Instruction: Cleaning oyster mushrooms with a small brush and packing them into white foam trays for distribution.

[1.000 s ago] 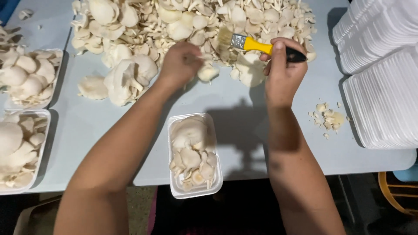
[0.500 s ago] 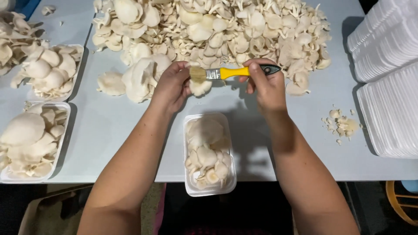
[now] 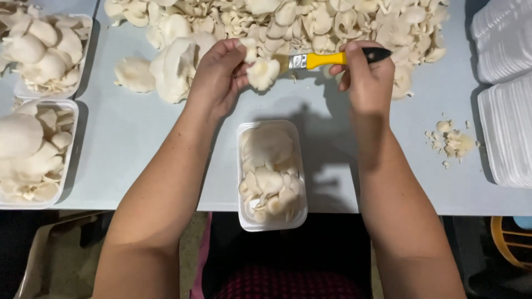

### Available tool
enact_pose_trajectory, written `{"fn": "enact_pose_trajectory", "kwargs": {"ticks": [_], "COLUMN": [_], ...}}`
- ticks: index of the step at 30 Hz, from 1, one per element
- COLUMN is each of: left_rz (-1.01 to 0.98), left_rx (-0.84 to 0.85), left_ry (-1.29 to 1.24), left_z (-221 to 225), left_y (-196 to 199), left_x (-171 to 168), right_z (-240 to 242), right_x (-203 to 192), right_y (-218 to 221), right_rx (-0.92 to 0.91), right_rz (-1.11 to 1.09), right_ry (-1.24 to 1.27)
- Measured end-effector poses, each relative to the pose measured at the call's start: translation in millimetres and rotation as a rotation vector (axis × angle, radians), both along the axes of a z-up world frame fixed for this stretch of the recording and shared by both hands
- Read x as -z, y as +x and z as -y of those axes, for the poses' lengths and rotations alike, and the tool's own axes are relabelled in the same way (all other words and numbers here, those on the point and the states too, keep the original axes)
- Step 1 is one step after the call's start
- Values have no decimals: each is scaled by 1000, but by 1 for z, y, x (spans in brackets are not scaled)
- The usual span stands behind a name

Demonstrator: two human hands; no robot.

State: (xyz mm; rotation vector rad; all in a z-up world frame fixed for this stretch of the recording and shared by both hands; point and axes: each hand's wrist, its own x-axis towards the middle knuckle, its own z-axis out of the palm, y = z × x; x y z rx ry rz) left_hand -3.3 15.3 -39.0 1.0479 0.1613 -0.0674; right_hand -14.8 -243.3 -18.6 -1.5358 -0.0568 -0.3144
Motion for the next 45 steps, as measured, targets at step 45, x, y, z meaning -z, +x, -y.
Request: {"fn": "enact_pose_trajectory", "kwargs": {"ticks": [45], "left_rz": [50], "left_rx": [110], "left_ry": [-41], "left_z": [-9], "left_y": [-4], "left_x": [-8], "right_z": [8], "right_x": [-14], "right_y": [-16], "right_rx": [-193], "right_rz": [210], "right_ry": [111]}}
